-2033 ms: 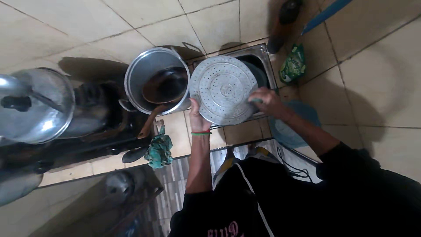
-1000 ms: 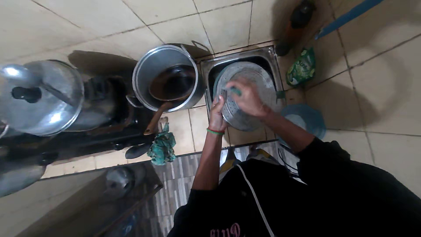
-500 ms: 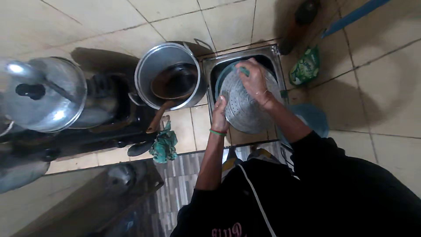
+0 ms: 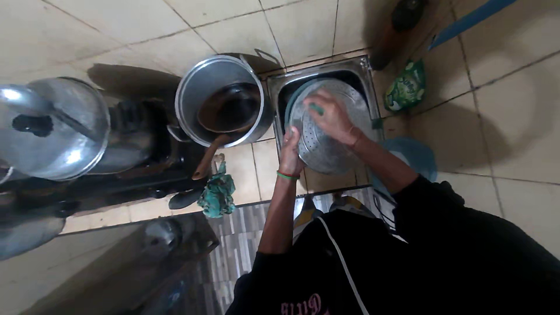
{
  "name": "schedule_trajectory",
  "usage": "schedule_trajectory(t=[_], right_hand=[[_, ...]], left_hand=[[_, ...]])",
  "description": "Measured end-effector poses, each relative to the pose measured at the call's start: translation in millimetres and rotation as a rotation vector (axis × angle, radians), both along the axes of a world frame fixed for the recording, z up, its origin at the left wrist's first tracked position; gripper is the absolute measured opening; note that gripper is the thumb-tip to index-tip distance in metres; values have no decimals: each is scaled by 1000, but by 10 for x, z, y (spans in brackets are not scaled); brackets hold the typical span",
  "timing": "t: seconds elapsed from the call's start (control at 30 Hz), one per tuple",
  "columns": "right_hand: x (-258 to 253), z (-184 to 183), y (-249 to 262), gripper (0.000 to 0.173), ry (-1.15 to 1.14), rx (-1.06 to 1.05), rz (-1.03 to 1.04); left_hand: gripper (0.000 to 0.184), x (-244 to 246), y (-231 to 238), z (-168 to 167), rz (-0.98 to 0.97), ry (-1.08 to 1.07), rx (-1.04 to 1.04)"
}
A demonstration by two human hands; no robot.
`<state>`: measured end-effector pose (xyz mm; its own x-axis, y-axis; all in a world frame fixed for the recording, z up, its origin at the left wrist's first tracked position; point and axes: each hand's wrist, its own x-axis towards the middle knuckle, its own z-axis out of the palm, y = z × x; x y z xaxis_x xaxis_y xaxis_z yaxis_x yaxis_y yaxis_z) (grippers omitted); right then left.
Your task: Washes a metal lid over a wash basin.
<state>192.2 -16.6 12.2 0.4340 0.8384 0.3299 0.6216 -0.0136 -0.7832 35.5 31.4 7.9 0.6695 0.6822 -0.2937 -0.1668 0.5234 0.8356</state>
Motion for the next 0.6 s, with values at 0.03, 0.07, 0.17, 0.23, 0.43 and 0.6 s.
schedule_trajectory(t=[0.03, 0.07, 0.17, 0.23, 0.43, 0.6], right_hand=[[220, -7, 14, 21, 1, -51, -121], [424, -37, 8, 22, 15, -103, -243], [543, -92, -43, 24, 93, -164, -421], [186, -39, -75, 22, 81, -105, -307], [-11, -179, -103, 20, 24, -32, -55], [335, -66, -7, 28, 115, -32, -343]], left_hand=[[37, 8, -6, 29, 21, -16, -13], [31, 2, -9, 48, 43, -51, -35], [27, 4, 17, 12, 78, -98, -53], [32, 59, 23, -23, 80, -36, -28], [37, 48, 54, -42, 62, -5, 18], [36, 129, 37, -11, 54, -41, -26]])
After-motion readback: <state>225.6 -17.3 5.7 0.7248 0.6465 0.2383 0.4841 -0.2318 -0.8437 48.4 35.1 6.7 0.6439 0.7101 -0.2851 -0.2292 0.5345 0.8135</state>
